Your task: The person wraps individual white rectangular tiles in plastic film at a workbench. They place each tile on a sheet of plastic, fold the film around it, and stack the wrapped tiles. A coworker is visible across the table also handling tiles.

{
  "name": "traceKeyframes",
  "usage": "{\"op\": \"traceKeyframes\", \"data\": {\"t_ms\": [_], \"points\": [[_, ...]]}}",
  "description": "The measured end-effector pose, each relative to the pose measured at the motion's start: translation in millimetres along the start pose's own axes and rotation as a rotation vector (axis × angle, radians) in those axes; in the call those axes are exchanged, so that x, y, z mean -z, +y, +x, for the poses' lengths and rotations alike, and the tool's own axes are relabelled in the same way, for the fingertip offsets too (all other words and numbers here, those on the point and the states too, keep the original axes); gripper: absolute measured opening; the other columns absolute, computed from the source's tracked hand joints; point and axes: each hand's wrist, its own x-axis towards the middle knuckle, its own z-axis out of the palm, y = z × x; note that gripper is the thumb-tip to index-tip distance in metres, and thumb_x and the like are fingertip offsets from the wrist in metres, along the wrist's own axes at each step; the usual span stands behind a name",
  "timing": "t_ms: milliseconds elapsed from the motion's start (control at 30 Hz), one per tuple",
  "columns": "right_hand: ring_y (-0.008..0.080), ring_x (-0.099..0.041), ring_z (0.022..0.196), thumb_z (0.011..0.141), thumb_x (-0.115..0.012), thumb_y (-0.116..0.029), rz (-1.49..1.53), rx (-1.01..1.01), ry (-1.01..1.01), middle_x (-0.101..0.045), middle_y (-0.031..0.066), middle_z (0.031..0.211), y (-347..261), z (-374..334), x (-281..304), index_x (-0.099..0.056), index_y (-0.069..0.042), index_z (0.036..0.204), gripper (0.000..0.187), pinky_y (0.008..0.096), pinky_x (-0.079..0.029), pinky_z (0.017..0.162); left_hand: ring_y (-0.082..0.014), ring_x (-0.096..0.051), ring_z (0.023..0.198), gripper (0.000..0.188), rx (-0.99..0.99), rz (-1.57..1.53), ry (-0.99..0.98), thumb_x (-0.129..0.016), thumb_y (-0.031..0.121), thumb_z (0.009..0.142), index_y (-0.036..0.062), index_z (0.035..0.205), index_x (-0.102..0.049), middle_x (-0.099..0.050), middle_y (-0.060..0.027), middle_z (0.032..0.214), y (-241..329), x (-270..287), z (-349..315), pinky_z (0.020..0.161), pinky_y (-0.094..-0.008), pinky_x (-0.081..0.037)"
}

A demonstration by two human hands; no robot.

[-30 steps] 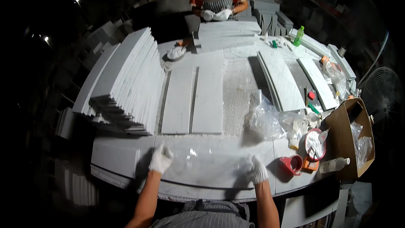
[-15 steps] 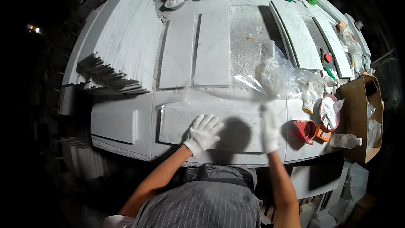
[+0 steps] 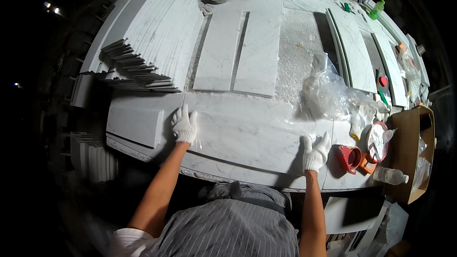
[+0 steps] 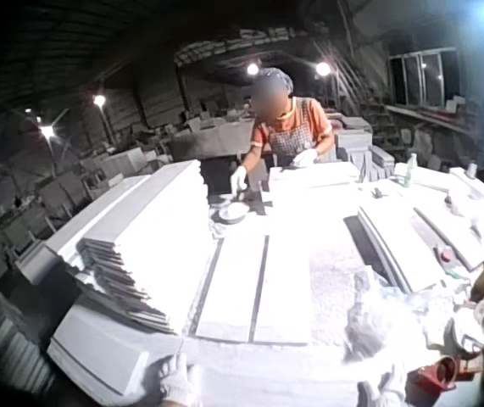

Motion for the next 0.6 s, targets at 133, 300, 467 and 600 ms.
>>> {"op": "traceKeyframes", "data": {"t_ms": [133, 300, 467, 600], "points": [[0.0324, -0.061, 0.104, 0.077, -0.076, -0.048, -0.088, -0.116, -0.253, -0.058, 0.0183, 0.119, -5.5, 19.0, 20.2, -0.057, -0.002, 0.126, 0.069, 0.0403, -0.049, 0.090, -0.0382, -0.050, 0.119, 0.059, 0.063, -0.077, -0.054, -0.055, 0.054, 0.090, 0.0117, 0.131, -0.053, -0.053, -0.0188, 0.131, -16.3, -2.5, -29.2, 0.098, -0.0493, -0.042], [0.0127, -0.063, 0.078, 0.080, -0.076, -0.045, 0.157, -0.309, -0.458, -0.068, 0.0076, 0.088, 36.0, 45.6, 4.8, -0.068, -0.005, 0.111, 0.051, 0.0280, -0.050, 0.071, -0.0360, -0.055, 0.115, 0.060, 0.099, -0.331, -0.212, -0.067, 0.048, 0.084, 0.0050, 0.125, -0.059, -0.058, -0.0208, 0.125, -12.0, 2.1, -10.5, 0.097, -0.0429, -0.044], [0.0078, -0.058, 0.074, 0.086, -0.072, -0.030, 0.535, -0.409, -0.535, -0.069, 0.0015, 0.083, 9.6, 57.9, 15.7, -0.072, -0.003, 0.103, 0.032, 0.0237, -0.046, 0.065, -0.0217, -0.064, 0.098, 0.043, 0.145, -0.828, -0.280, -0.074, 0.030, 0.082, 0.0005, 0.112, -0.068, -0.070, -0.0127, 0.105, -29.8, -31.2, 22.9, 0.089, -0.0329, -0.048], [0.0070, -0.051, 0.069, 0.090, -0.068, -0.025, 0.710, -0.432, -0.422, -0.064, -0.0029, 0.077, 47.6, 58.9, -13.7, -0.072, -0.003, 0.099, 0.025, 0.0250, -0.042, 0.062, -0.0128, -0.062, 0.087, 0.028, 0.199, -0.935, -0.322, -0.074, 0.022, 0.083, 0.0013, 0.101, -0.072, -0.071, -0.0050, 0.093, -23.3, -27.7, 37.0, 0.081, -0.0278, -0.048]]}}
